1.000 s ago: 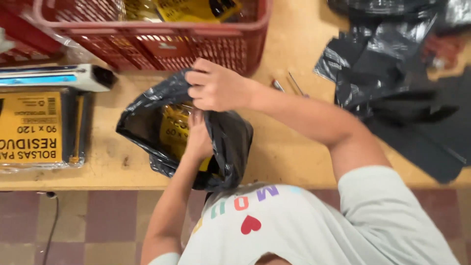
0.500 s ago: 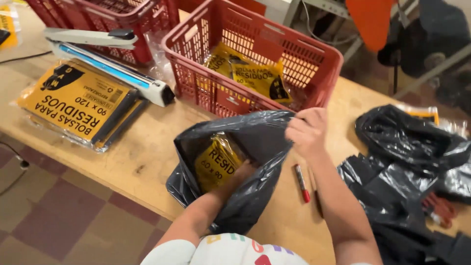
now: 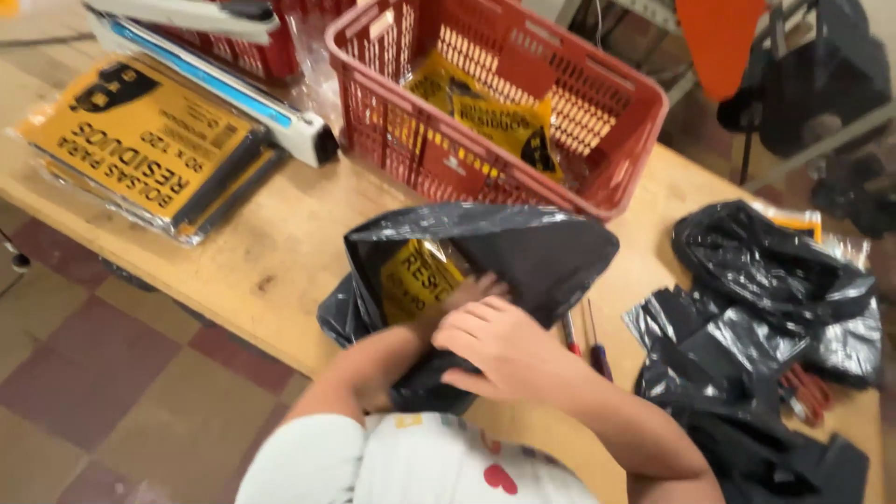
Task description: Packing yellow plastic bag bundles from a red crate into a larger black plastic bag on a workbench.
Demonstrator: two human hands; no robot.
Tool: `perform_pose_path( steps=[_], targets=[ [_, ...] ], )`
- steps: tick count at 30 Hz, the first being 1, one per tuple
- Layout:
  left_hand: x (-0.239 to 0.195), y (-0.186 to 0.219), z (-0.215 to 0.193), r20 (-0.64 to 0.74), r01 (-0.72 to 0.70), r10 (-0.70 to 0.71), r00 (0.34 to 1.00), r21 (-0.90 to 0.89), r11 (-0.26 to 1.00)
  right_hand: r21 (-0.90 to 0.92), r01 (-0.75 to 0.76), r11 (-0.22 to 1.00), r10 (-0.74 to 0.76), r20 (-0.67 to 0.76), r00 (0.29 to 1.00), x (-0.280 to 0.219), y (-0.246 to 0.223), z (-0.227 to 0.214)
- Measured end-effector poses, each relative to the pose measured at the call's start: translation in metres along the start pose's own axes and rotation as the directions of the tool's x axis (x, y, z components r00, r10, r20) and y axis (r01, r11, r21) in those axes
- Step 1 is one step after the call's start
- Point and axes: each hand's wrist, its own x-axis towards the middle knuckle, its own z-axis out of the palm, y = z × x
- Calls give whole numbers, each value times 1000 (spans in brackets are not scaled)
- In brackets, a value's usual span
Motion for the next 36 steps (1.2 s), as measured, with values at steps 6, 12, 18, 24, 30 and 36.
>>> perform_pose_path(
  steps=[6, 12, 18, 24, 30, 36],
  targets=[
    [-135, -41, -163, -280, -137, 166, 945, 121, 983, -157, -654, 740, 503, 775, 383, -42, -9, 57],
    [-206, -135, -230, -374, -198, 322, 870, 333, 922, -128, -598, 791, 567, 520, 639, -160, 16, 131],
    [-168, -138, -295, -70, -98, 187, 980, 648, 755, -30, -770, 637, 720, 381, 581, -187, 44, 60],
    [-192, -71, -368, 179, -66, -62, 982, 631, 773, 101, -877, 469, 849, 224, 479, -172, 43, 14],
    [-211, -69, -338, 86, -240, 227, 970, 471, 849, -127, -963, -239, 753, 601, -267, -77, 35, -2],
    [-163, -69, -352, -32, -62, 65, 997, 99, 993, 207, -975, -86, 975, 218, -39, -85, 68, 34]
  ],
)
